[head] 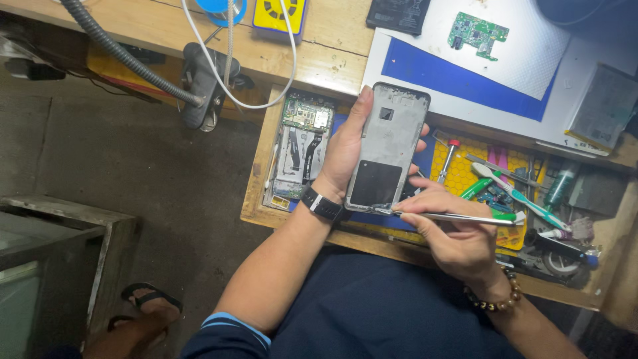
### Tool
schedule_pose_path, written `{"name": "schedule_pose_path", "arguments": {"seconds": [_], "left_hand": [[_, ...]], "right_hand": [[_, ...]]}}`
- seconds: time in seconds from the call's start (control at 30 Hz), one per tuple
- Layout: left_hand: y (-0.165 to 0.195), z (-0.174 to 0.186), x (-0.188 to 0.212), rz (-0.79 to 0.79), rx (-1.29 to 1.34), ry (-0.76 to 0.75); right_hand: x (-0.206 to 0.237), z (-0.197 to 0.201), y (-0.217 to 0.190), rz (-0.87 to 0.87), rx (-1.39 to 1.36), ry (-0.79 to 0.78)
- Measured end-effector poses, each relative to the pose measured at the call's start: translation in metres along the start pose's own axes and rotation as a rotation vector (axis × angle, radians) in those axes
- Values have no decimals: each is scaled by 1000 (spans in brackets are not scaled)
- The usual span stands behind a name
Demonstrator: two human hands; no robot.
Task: The person cleans the back of a disassembled smartphone with a toothbrush and then uses tweezers to remove small components from the device's interior. The person handles the phone and tools on a cluttered workbench.
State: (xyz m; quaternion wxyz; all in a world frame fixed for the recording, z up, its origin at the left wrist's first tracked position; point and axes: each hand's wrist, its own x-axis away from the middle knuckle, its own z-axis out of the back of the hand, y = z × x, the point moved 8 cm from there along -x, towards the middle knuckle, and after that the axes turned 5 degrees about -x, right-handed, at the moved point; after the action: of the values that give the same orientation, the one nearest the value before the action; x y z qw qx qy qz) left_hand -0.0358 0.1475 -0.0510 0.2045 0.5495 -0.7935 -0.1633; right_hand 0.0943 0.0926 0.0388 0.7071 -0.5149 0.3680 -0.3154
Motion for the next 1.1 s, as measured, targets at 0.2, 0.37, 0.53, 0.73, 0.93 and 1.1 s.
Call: {"name": "schedule_pose_path", "arguments": {"seconds": [0.2,0.37,0.53,0.73,0.93,1.1], "left_hand": [[2,-1,1,-8,-33,41],[6,-2,2,-16,-75,74],[8,-1,4,-39,-133,120],[10,-4,4,-73,-140,108],[9,-1,3,-71,-161,138],[7,-1,3,-35,-70,109]], "right_hand": [[-12,-13,-15,57,76,-21],[-25,-18,-23,41,125,-77],[-28,-22,-21,9,271,-100],[-29,-24,-11,-93,235,-111],[-31,-29,-12,-42,232,-124],[-29,-23,-10,-81,142,-82]]}}
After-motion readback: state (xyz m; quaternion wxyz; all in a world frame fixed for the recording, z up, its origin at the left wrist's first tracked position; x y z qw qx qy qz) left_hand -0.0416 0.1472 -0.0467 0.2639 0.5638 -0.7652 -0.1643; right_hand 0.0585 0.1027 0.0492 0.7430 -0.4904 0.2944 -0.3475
